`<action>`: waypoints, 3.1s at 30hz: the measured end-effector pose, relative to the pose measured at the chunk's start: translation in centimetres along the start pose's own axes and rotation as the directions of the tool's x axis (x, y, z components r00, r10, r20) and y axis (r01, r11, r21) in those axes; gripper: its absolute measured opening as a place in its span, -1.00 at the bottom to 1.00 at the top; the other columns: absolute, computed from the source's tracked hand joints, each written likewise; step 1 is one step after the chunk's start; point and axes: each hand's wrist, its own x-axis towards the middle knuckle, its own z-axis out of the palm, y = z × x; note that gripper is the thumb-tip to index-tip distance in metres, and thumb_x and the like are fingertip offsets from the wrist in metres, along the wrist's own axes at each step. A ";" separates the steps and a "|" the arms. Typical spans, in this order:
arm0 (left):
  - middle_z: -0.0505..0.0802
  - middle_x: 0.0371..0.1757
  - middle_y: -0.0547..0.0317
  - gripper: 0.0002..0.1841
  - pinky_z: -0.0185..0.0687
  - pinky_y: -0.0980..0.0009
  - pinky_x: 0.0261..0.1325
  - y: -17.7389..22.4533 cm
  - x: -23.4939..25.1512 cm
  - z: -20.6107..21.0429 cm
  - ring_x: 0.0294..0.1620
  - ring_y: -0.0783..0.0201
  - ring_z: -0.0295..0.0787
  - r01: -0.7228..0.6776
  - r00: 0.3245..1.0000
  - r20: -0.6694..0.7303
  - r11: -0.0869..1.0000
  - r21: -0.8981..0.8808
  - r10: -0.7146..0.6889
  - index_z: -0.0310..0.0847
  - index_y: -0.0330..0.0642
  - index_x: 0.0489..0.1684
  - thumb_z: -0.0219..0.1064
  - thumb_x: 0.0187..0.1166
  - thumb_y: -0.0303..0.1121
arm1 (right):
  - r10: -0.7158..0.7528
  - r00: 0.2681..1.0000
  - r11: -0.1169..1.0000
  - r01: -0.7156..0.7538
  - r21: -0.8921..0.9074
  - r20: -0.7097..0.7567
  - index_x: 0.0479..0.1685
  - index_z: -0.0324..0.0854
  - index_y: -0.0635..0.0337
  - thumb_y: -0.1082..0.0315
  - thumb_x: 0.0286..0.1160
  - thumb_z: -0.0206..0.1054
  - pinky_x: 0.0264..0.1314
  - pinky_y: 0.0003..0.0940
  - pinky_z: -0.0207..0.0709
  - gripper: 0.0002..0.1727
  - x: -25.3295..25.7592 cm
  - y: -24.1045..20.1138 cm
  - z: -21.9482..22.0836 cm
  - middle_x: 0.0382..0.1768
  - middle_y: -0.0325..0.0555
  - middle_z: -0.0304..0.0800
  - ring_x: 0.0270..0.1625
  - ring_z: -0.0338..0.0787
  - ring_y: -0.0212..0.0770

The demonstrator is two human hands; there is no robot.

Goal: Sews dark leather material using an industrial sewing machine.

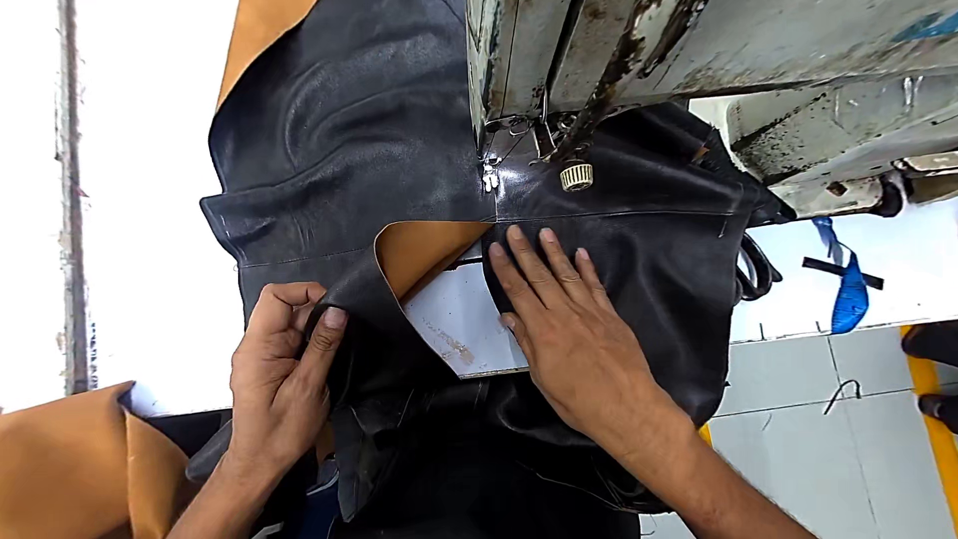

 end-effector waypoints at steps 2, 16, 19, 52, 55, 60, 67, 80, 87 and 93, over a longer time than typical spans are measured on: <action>0.75 -0.31 0.54 -0.86 0.68 0.72 -0.20 0.1 0.1 0.0 -0.31 0.64 0.72 0.027 0.999 -0.017 0.999 -0.026 -0.028 0.48 0.00 0.14 0.15 0.75 -0.39 | -0.032 0.999 0.999 0.032 0.023 -0.011 0.90 0.13 0.00 0.17 0.80 0.01 0.90 0.25 -0.15 -0.34 -0.1 0.5 0.6 0.93 -0.18 -0.06 0.95 -0.14 0.00; 0.88 0.22 0.02 -0.65 0.64 0.13 0.43 1.5 7.7 7.0 0.34 0.08 0.77 -0.553 0.812 0.432 0.757 0.349 0.393 0.78 -0.23 0.20 0.39 0.64 -0.18 | -0.049 0.999 0.999 0.049 0.012 -0.001 0.83 0.29 -0.06 0.18 0.81 -0.03 0.89 0.25 -0.12 -0.41 -0.4 1.5 0.5 0.90 -0.23 0.05 0.94 -0.07 -0.03; 0.85 0.14 0.03 -0.69 0.56 0.08 0.32 -1.1 8.2 8.3 0.29 0.01 0.70 -0.583 0.797 0.427 0.730 0.357 0.428 0.84 -0.12 0.16 0.37 0.67 -0.16 | -0.048 0.999 0.999 0.048 0.017 -0.010 0.84 0.27 -0.09 0.17 0.82 -0.04 0.90 0.23 -0.12 -0.41 -0.3 1.6 0.5 0.90 -0.25 0.06 0.94 -0.07 -0.05; 0.73 0.51 0.00 -0.63 0.24 -0.11 0.79 -1.8 8.5 7.9 0.64 0.06 0.56 -0.673 0.714 0.541 0.649 0.355 0.445 0.71 -0.14 0.41 0.09 0.82 -0.29 | 0.050 0.982 0.999 -0.050 0.005 -0.183 0.55 0.62 -0.17 0.25 0.69 0.06 0.21 0.03 0.42 -0.51 4.2 1.6 -0.2 0.40 -0.18 0.68 0.45 0.56 0.02; 0.70 0.55 -0.01 -0.60 0.15 -0.14 0.83 -2.4 8.6 7.6 0.70 0.04 0.49 -0.679 0.702 0.547 0.662 0.318 0.456 0.68 -0.11 0.46 0.08 0.84 -0.20 | 0.035 0.983 0.999 -0.034 0.009 -0.180 0.57 0.61 -0.14 0.27 0.70 0.04 0.21 0.01 0.43 -0.50 4.1 1.6 -0.2 0.41 -0.17 0.67 0.47 0.55 0.02; 0.66 0.62 0.14 -0.54 -0.05 -0.37 0.81 -2.7 9.3 7.2 0.77 0.04 0.37 -0.709 0.672 0.601 0.613 0.350 0.434 0.63 0.03 0.55 -0.03 0.85 -0.10 | 0.289 0.881 0.952 -0.222 0.211 -0.375 0.36 0.75 -0.01 0.03 0.63 0.35 0.39 -0.02 0.59 -0.57 -0.8 4.3 -5.1 0.35 -0.09 0.75 0.41 0.70 -0.05; 0.65 0.62 0.10 -0.53 -0.12 -0.42 0.80 -3.0 9.4 7.2 0.78 0.01 0.35 -0.732 0.648 0.606 0.597 0.328 0.461 0.61 0.01 0.56 -0.03 0.85 -0.10 | 0.633 0.693 0.774 -0.554 0.306 -0.346 0.48 0.44 0.14 0.03 0.52 0.50 -0.15 -0.03 0.65 -0.36 -2.9 8.9 -4.1 -0.04 0.02 0.81 -0.16 0.81 -0.08; 0.65 0.61 0.12 -0.52 -0.12 -0.42 0.81 -2.7 10.7 7.4 0.78 0.02 0.35 -0.710 0.675 0.598 0.600 0.369 0.431 0.63 0.03 0.53 0.01 0.82 -0.04 | 0.536 0.708 0.828 -0.334 0.450 -0.460 0.44 0.44 0.21 0.23 0.49 0.52 0.05 -0.41 0.73 -0.42 -0.5 10.5 -5.1 -0.02 -0.14 0.83 -0.06 0.84 -0.42; 0.64 0.62 0.13 -0.49 -0.13 -0.42 0.80 -2.7 11.8 7.3 0.78 0.03 0.35 -0.710 0.672 0.605 0.603 0.364 0.427 0.61 0.03 0.55 0.03 0.80 0.03 | 0.534 0.713 0.829 -0.335 0.447 -0.454 0.46 0.45 0.14 0.19 0.49 0.52 0.02 -0.45 0.71 -0.41 0.2 10.7 -5.7 -0.02 -0.20 0.83 -0.08 0.82 -0.45; 0.65 0.61 0.13 -0.48 -0.15 -0.42 0.81 -2.7 12.4 7.3 0.78 0.03 0.36 -0.709 0.674 0.605 0.602 0.368 0.424 0.60 0.03 0.55 0.04 0.78 0.05 | 0.513 0.725 0.841 -0.316 0.440 -0.460 0.44 0.45 0.10 0.18 0.49 0.52 0.02 -0.50 0.72 -0.43 0.7 10.7 -6.2 -0.01 -0.25 0.85 -0.08 0.83 -0.50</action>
